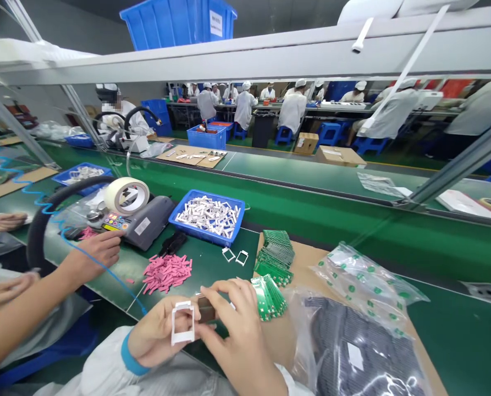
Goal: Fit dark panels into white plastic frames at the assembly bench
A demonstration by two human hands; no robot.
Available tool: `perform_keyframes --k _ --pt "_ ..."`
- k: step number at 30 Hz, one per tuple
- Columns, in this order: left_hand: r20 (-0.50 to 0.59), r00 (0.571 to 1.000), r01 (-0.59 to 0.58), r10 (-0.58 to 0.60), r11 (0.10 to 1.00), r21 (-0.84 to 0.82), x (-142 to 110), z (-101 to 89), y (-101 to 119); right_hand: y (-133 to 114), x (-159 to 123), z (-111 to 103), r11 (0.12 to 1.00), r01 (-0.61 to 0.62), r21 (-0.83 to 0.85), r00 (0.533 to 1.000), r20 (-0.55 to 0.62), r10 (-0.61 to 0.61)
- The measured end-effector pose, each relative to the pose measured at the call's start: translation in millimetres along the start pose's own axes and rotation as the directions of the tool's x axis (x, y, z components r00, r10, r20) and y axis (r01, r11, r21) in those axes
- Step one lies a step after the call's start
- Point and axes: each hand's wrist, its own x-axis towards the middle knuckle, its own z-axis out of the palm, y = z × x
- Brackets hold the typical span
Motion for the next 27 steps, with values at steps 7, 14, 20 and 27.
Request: perform_keyframes --k 7,14,20,27 --pt "-0.003 1.000 -0.005 0.005 0.998 0.068 -6 -3.4 2 -5 3 -9 0.991 -0.074 0.114 0.986 -0.140 0.090" --pt "0.008 0.999 -0.036 0.035 0.958 0.283 -11 -11.3 0 -3 2 -4 0.999 -0.041 -0.020 0.990 -0.134 0.038" --pt "0.088 0.995 -0.073 0.043 0.925 0.372 -11 -13.5 4 0 2 -2 0.998 -0.056 0.012 0.994 -0.093 0.056" --pt "0.100 0.991 -0.119 0.087 0.919 0.376 -9 -12.4 8 6 -1 2 0.992 -0.109 0.060 0.994 -0.009 0.110"
